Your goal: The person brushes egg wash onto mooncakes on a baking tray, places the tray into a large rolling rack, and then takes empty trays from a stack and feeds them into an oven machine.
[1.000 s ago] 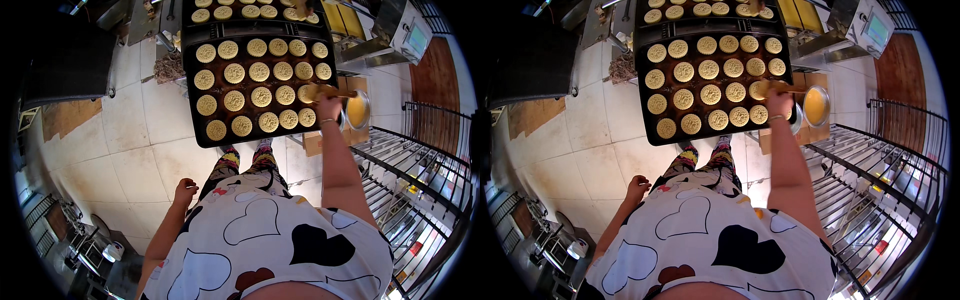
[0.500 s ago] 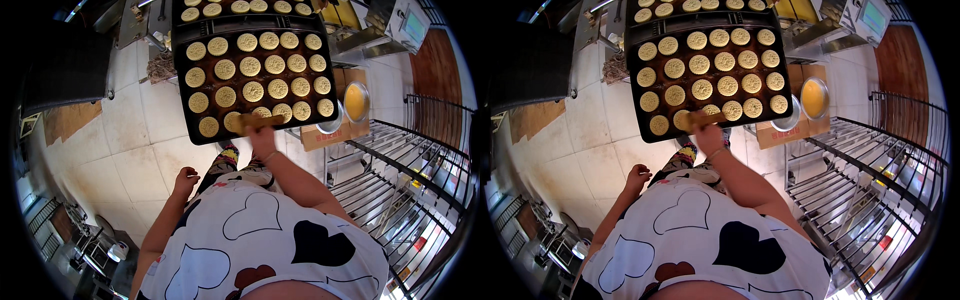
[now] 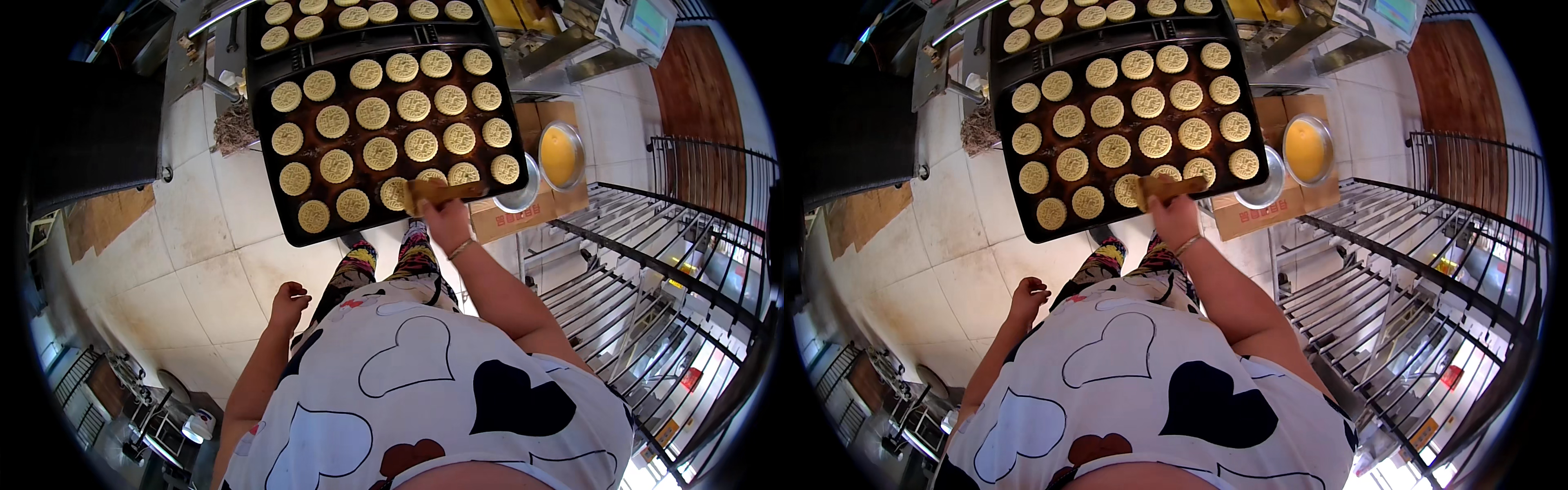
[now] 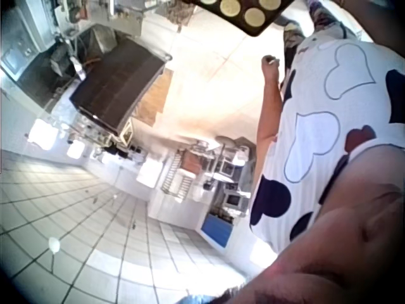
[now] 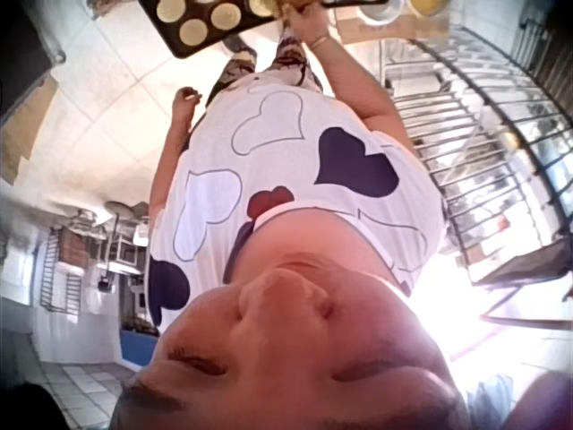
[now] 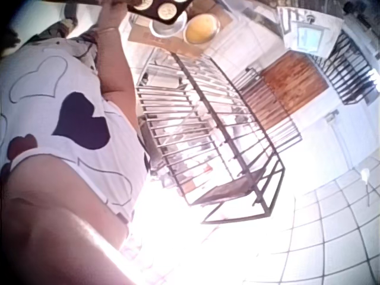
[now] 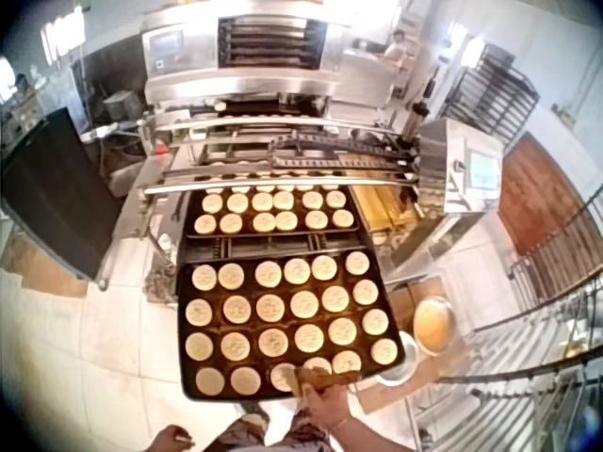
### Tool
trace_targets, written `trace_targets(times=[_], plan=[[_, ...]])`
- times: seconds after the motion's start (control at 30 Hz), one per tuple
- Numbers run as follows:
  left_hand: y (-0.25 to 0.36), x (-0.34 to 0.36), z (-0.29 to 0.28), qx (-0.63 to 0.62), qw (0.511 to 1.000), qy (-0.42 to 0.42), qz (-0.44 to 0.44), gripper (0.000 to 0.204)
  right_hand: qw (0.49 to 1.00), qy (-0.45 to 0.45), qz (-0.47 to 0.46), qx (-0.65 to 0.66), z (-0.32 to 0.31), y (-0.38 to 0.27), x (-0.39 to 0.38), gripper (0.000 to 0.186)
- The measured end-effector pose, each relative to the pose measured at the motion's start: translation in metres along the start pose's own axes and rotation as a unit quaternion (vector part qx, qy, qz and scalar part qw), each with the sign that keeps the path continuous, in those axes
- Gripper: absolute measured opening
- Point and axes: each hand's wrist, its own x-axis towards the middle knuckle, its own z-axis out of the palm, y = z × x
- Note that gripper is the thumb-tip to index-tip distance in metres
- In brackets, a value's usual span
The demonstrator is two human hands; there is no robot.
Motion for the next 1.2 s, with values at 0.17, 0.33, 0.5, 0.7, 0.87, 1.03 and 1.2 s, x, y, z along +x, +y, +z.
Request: trace_targets(times=[0.17,0.33,0.5,0.7,0.87,1.03,1.2], plan=[[-0.013,-0.002,0.001,-0.021,1.0,-0.008,-0.01,0.036,0.957,0.214,0.081,-0.181,-0.137,0.072,0.059,0.028],[-0.047,-0.008,-0.003,-0.057,0.998,0.01,-0.028,0.036,0.958,0.239,0.114,-0.111,-0.164,0.057,0.071,0.027],[-0.054,-0.009,-0.007,-0.101,0.994,0.025,-0.032,0.037,0.985,0.058,0.081,-0.141,-0.024,0.017,0.05,0.041],[-0.065,-0.018,-0.014,-0.165,0.984,0.06,-0.037,0.037,0.865,-0.373,-0.184,-0.281,0.155,-0.131,-0.006,0.035],[-0.099,-0.031,-0.018,-0.215,0.97,0.093,-0.061,0.036,0.864,-0.319,-0.234,-0.312,0.176,-0.151,0.034,0.03],[-0.133,-0.04,-0.009,-0.262,0.954,0.101,-0.104,0.036,0.796,-0.41,-0.294,-0.335,0.183,-0.169,0.009,0.061],[-0.133,-0.04,-0.005,-0.268,0.951,0.111,-0.107,0.034,0.817,-0.178,-0.438,-0.329,0.225,-0.215,0.134,0.033]])
